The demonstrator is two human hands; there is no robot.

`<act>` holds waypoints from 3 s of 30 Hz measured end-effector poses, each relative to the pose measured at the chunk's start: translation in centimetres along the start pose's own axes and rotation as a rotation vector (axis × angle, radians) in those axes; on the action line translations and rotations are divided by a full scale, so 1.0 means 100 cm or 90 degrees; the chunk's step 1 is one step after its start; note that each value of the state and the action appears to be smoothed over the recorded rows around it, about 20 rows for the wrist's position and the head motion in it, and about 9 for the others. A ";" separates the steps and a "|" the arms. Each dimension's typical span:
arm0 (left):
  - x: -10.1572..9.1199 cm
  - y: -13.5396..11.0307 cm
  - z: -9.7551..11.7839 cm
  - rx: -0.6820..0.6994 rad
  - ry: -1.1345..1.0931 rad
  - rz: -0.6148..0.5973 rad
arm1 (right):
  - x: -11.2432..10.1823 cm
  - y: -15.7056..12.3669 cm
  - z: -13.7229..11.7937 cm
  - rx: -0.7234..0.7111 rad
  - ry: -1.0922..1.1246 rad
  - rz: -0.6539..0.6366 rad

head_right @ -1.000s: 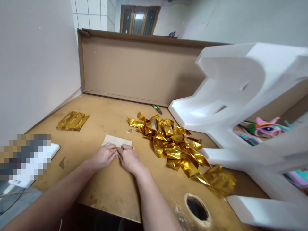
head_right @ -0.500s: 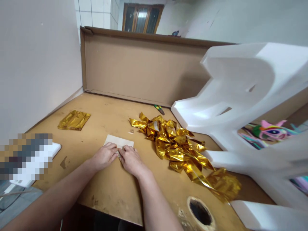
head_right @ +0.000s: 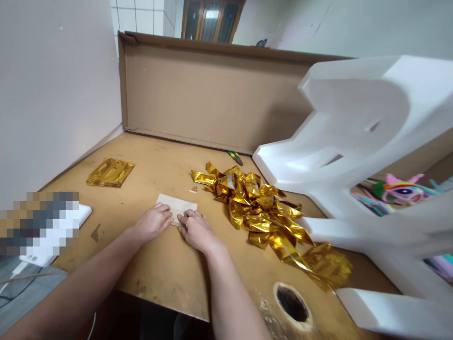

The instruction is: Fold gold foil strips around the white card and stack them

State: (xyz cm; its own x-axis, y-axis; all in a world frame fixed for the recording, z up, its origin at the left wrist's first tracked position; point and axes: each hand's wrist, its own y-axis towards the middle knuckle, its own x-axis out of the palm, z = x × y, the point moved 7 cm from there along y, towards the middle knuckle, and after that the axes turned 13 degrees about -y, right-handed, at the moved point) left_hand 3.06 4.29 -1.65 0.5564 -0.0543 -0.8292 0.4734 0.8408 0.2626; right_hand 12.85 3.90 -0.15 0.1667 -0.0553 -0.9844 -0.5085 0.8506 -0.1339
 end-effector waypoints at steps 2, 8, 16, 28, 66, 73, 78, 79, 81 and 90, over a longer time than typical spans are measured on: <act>-0.002 -0.001 -0.003 -0.010 0.007 -0.001 | 0.000 -0.001 0.003 0.008 0.003 -0.006; -0.012 -0.003 -0.015 -0.046 0.013 0.000 | -0.006 -0.007 0.011 0.023 -0.005 -0.020; -0.024 -0.005 -0.028 -0.075 0.006 0.015 | -0.012 -0.015 0.020 0.069 -0.002 -0.075; -0.028 -0.005 -0.048 -0.121 -0.039 0.093 | -0.018 -0.019 0.029 0.093 0.074 -0.061; -0.027 0.023 -0.055 -0.110 -0.197 0.030 | 0.015 0.004 0.051 0.209 0.168 0.133; -0.030 0.021 -0.045 -0.034 -0.123 0.018 | 0.006 0.001 0.045 0.184 0.140 0.147; -0.030 0.021 -0.041 -0.011 -0.111 0.004 | -0.001 0.000 0.037 0.160 0.111 0.124; -0.029 0.021 -0.041 -0.006 -0.110 0.000 | -0.002 0.000 0.036 0.156 0.106 0.120; -0.028 0.021 -0.040 0.006 -0.106 -0.006 | -0.003 -0.001 0.033 0.143 0.097 0.113; -0.020 0.018 -0.038 -0.008 -0.084 -0.084 | -0.002 0.000 0.022 0.068 0.082 0.067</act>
State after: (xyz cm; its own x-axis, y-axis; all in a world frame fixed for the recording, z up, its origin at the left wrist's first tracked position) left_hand 0.21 7.95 -1.40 0.5749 -0.2338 -0.7841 0.5401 0.8283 0.1489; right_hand 14.68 5.04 0.26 0.0049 -0.0237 -0.9997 -0.4243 0.9052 -0.0235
